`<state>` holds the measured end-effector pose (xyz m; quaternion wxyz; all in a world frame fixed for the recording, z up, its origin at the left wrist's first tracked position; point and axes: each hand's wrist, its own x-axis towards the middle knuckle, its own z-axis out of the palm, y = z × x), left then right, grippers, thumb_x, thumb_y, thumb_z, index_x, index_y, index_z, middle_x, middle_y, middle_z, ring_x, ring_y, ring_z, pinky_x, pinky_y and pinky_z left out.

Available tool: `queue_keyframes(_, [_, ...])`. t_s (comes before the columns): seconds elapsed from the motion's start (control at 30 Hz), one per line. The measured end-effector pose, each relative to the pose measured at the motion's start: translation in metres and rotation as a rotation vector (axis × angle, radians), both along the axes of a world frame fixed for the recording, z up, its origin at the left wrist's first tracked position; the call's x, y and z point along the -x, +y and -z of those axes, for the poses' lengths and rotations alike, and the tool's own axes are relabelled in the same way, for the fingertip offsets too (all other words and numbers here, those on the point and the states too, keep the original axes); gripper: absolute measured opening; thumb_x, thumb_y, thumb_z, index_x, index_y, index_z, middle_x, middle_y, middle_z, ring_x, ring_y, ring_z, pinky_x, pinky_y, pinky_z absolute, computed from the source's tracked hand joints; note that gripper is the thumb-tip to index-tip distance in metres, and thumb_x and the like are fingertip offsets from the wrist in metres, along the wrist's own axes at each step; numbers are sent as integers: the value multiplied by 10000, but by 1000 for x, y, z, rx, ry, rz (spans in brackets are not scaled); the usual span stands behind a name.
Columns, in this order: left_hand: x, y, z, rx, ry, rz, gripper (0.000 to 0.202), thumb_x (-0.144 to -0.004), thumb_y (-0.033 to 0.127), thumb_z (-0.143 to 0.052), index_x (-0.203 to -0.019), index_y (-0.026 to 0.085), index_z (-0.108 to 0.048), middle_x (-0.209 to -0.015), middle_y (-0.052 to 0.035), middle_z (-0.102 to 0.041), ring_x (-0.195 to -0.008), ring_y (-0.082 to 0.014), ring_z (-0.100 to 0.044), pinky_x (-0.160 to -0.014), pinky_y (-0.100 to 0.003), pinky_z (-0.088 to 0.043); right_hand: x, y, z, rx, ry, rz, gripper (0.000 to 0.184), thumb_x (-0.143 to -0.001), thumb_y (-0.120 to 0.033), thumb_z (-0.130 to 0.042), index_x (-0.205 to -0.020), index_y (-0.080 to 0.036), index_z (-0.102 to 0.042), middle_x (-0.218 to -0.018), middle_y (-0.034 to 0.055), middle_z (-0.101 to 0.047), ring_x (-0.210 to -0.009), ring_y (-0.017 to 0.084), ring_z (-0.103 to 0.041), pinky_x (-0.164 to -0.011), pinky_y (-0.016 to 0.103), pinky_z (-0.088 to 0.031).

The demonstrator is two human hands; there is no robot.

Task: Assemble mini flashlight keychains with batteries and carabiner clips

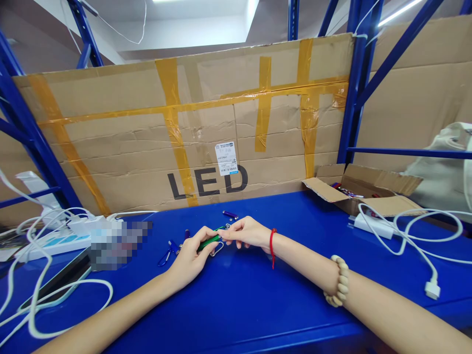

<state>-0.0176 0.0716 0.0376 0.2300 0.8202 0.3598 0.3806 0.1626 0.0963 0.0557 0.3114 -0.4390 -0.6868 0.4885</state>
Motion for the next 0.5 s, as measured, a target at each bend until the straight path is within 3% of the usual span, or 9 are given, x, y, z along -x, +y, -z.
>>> queue_keyframes(0.37, [2,-2,1,-20,10,118,163,-867,225,-370,-980,175,-478,-715,-3,-563,-650,-125,-517,-618,-230,-395,-4,0,-7,216,0,-97,487,-434,-559,-748,-598,-124,-603,-618,-17,-562,-446,14,-439,-353,101,-278])
queue_keyframes(0.5, [3,-4,1,-11,13,165,169,-872,205,-368,-1005,178,-469,-764,-14,-587,-709,-129,-546,-645,-229,-415,-6,0,-5,248,-16,-175,481,-468,-566,-734,-604,-119,-616,-614,-12,-572,-460,21,-472,-356,94,-301])
